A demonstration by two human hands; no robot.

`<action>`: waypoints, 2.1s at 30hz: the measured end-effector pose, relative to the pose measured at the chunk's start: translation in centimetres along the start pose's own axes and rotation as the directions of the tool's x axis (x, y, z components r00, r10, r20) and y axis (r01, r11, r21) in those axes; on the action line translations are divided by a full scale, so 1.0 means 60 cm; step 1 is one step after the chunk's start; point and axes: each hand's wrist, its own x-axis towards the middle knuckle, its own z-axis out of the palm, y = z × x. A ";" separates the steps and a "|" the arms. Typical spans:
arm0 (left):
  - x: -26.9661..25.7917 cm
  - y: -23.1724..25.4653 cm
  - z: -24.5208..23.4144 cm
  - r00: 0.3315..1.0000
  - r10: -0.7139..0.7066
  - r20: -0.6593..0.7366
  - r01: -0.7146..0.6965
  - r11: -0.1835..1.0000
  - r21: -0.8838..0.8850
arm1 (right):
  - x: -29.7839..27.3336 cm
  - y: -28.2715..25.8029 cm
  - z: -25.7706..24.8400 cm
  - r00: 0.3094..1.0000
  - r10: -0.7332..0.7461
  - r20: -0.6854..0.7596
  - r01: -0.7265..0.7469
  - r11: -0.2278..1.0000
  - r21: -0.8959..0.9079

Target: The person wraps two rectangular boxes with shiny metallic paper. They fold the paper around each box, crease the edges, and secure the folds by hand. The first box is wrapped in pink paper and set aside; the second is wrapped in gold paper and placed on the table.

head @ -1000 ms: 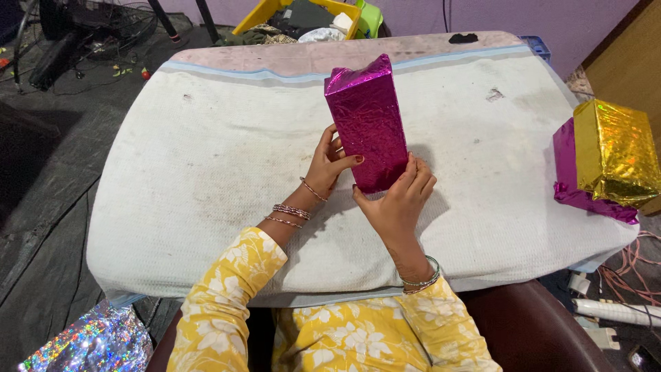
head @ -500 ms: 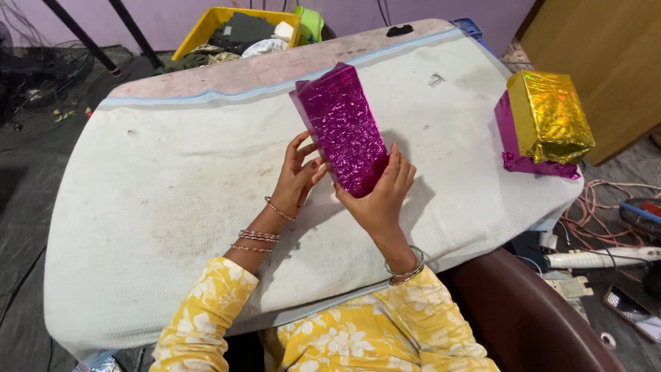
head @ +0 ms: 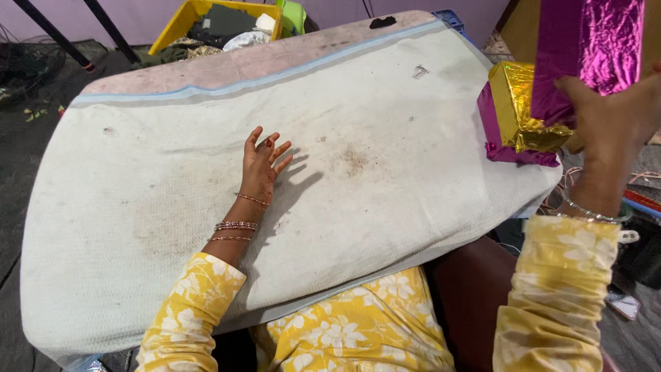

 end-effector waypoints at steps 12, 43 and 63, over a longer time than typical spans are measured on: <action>0.004 -0.004 -0.013 0.998 -0.041 -0.046 0.042 0.999 0.031 | 0.158 0.167 0.111 0.986 -0.143 0.090 0.168 0.794 -0.584; -0.005 -0.015 -0.002 0.996 -0.053 0.073 0.045 0.993 0.105 | -0.412 -0.118 0.264 0.542 -0.532 0.651 0.725 0.687 -0.043; -0.063 -0.038 0.042 0.820 0.015 0.572 -0.541 0.347 0.766 | -0.416 -0.099 0.275 0.497 -0.553 0.669 0.718 0.695 0.043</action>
